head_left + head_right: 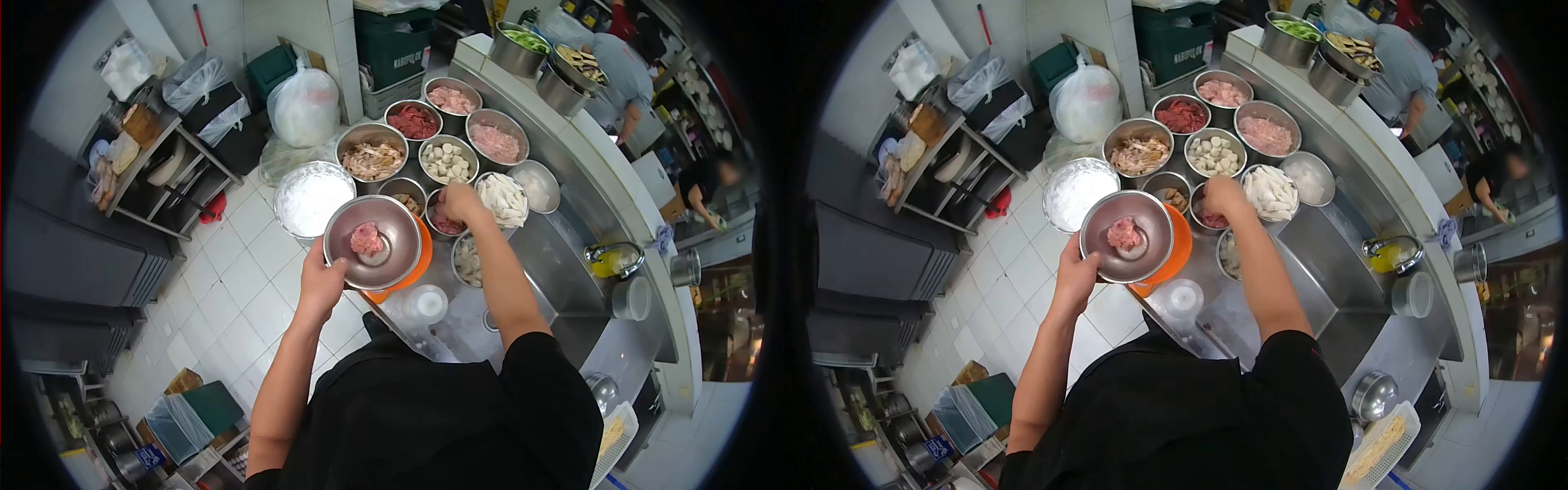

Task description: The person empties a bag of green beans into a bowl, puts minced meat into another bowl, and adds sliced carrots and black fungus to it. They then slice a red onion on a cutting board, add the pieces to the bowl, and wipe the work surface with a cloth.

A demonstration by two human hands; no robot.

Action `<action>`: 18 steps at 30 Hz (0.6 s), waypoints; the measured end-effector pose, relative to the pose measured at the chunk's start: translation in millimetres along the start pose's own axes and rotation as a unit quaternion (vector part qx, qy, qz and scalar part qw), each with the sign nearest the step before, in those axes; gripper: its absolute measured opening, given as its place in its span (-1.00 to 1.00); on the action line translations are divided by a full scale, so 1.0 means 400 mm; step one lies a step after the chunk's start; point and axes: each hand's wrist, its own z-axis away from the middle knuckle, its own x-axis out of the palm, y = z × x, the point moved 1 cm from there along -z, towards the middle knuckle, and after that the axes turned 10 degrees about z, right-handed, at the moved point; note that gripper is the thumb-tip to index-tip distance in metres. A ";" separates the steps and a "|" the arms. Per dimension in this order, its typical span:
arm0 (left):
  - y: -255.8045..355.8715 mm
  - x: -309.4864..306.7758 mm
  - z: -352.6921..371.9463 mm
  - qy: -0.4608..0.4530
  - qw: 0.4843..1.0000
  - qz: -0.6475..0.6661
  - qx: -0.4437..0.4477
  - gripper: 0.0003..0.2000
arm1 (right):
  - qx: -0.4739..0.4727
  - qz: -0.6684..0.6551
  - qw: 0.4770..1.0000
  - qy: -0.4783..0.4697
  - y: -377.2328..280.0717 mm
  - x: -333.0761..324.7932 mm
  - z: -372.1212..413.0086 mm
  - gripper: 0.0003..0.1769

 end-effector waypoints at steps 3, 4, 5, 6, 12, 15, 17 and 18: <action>0.004 -0.029 0.031 0.020 1.000 0.001 0.008 -0.46 | -0.008 0.086 0.996 -0.020 0.018 0.155 -0.031 -0.72; 0.004 -0.039 0.044 0.030 0.999 -0.006 0.019 -0.46 | -0.008 0.089 0.996 -0.024 0.021 0.168 -0.034 -0.73; 0.005 -0.048 0.054 0.038 0.999 -0.013 0.030 -0.46 | -0.015 0.092 0.995 -0.024 0.035 0.168 -0.047 -0.73; 0.006 -0.058 0.065 0.043 0.999 -0.009 0.031 -0.46 | -0.001 0.075 0.997 -0.005 0.048 0.157 -0.055 -0.76; -0.028 -0.135 0.144 0.084 0.996 -0.001 0.034 -0.46 | 0.044 -0.144 0.988 0.029 0.052 0.066 -0.015 -0.91; -0.055 -0.169 0.201 0.107 0.993 0.025 0.045 -0.46 | 0.055 -0.266 0.962 0.039 0.065 0.047 -0.016 -0.91; -0.068 -0.191 0.248 0.126 0.990 0.034 0.049 -0.46 | 0.048 -0.335 0.941 0.035 0.060 0.016 -0.011 -0.95; -0.077 -0.200 0.274 0.131 0.990 0.039 0.045 -0.45 | 0.030 -0.393 0.917 0.065 0.054 -0.001 -0.005 -0.96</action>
